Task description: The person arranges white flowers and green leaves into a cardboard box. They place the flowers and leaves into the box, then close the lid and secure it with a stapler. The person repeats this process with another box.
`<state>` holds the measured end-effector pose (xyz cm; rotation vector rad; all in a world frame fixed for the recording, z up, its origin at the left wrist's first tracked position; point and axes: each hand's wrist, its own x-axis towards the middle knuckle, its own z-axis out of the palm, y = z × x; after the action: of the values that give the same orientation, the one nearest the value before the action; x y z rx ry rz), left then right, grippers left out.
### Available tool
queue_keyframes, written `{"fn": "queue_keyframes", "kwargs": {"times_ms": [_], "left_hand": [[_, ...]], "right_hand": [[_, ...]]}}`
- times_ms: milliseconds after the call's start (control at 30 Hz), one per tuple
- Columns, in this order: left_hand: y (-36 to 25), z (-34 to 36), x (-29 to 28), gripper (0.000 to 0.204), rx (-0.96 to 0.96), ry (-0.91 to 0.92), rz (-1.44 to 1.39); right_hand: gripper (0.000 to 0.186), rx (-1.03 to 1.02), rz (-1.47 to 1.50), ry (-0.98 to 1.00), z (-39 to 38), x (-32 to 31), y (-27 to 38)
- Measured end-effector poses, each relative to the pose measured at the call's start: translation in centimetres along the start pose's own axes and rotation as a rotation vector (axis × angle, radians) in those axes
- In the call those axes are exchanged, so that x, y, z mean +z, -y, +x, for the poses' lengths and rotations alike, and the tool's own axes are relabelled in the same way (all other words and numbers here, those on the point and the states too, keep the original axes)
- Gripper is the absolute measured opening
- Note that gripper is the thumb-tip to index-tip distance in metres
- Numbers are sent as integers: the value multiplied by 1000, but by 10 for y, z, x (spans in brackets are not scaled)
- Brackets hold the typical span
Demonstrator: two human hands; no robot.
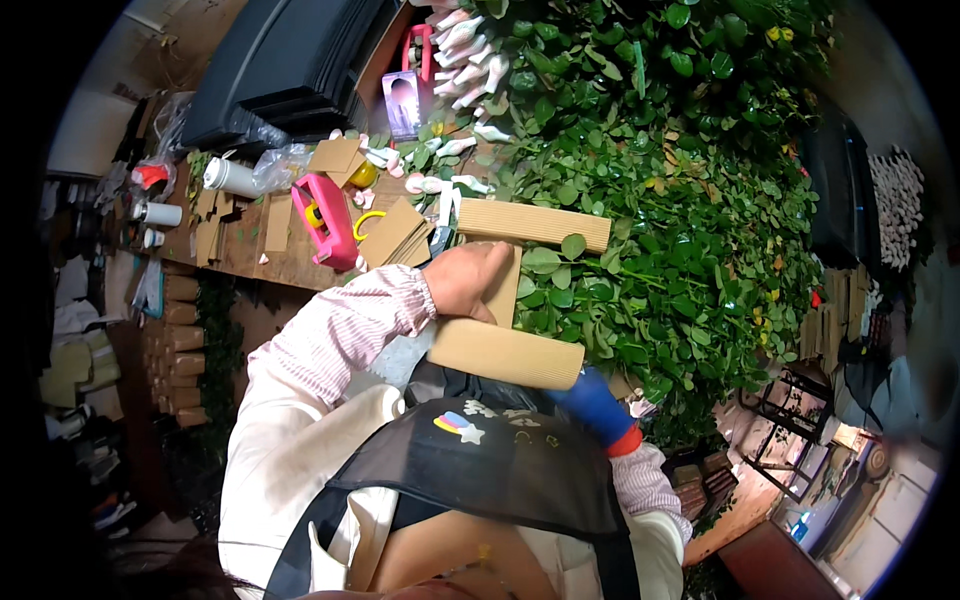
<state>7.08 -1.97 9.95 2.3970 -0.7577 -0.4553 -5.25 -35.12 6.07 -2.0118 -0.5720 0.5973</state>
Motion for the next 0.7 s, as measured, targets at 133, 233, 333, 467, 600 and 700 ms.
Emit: {"fn": "queue_keyframes", "kwargs": {"times_ms": [133, 233, 333, 467, 600, 700], "left_hand": [[5, -6, 7, 89, -30, -15, 16], [8, -2, 10, 68, -26, -24, 65], [22, 9, 21, 48, -83, -12, 85], [17, 10, -25, 26, -43, 40, -45], [2, -26, -16, 18, 158, -214, 202], [10, -54, 20, 44, 514, -340, 459]], "right_hand": [[48, -176, -229, -193, 32, -29, 89], [58, -478, -519, -344, 81, -40, 124], [44, -412, -650, -304, 124, -41, 119], [26, -200, -587, -184, 165, -48, 79], [29, -27, -507, -242, 174, -35, 56], [27, 95, -489, -188, 180, -30, 62]]}}
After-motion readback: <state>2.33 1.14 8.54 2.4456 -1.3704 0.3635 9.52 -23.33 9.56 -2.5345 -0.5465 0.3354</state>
